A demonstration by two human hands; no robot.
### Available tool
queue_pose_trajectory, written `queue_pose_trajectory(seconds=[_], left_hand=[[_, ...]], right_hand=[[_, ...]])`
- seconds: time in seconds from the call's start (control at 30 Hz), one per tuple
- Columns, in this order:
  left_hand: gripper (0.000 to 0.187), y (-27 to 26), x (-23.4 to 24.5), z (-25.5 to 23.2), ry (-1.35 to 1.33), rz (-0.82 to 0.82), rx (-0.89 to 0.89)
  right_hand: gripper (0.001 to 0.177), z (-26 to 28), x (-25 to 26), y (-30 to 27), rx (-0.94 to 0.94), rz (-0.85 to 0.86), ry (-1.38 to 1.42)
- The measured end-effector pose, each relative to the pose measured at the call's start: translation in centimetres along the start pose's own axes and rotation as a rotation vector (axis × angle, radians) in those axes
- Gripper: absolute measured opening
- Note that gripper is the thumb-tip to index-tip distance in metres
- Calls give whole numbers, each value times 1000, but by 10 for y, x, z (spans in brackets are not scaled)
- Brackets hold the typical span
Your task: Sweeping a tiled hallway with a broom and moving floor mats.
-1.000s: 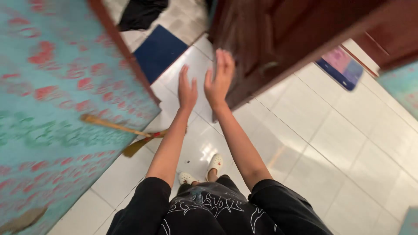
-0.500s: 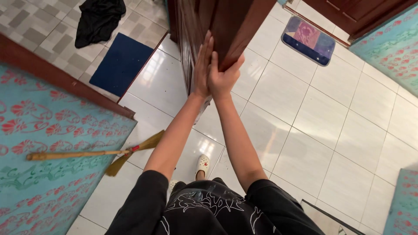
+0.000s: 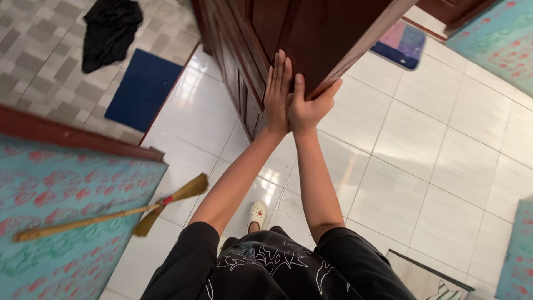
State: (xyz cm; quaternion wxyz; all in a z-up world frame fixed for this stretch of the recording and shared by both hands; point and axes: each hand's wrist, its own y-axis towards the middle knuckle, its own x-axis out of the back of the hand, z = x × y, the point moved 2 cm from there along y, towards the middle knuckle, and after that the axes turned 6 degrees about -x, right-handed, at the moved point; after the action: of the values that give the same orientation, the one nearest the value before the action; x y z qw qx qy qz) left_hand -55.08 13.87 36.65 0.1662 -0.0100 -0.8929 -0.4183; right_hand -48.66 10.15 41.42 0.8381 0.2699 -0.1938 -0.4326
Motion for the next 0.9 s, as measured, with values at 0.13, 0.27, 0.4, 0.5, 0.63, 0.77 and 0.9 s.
queue_pose_trajectory(seconds=[0.13,0.27,0.4,0.5,0.63,0.77,0.9], left_hand=[[61,22,-62,-11,12,34,-56],[67,44,-127,-19,32,71,-110],[68,67,-161,-30,5,129,-149],[70,79,-189,-24,64,201,-116],[72,99,-220,-14,153,218,-201],[78,117,-242,-1,264,295,-290],[85,94,-240,27,419,553,-226]], right_hand=[[41,-17,25,56,-81,-2,71],[48,-47,45,115,22,-54,223],[37,-92,58,156,-40,-106,221],[47,-106,61,181,48,-165,159],[38,-151,61,209,-66,-291,20],[52,-186,53,226,-156,-440,-18],[61,-192,40,178,-71,-454,-155]])
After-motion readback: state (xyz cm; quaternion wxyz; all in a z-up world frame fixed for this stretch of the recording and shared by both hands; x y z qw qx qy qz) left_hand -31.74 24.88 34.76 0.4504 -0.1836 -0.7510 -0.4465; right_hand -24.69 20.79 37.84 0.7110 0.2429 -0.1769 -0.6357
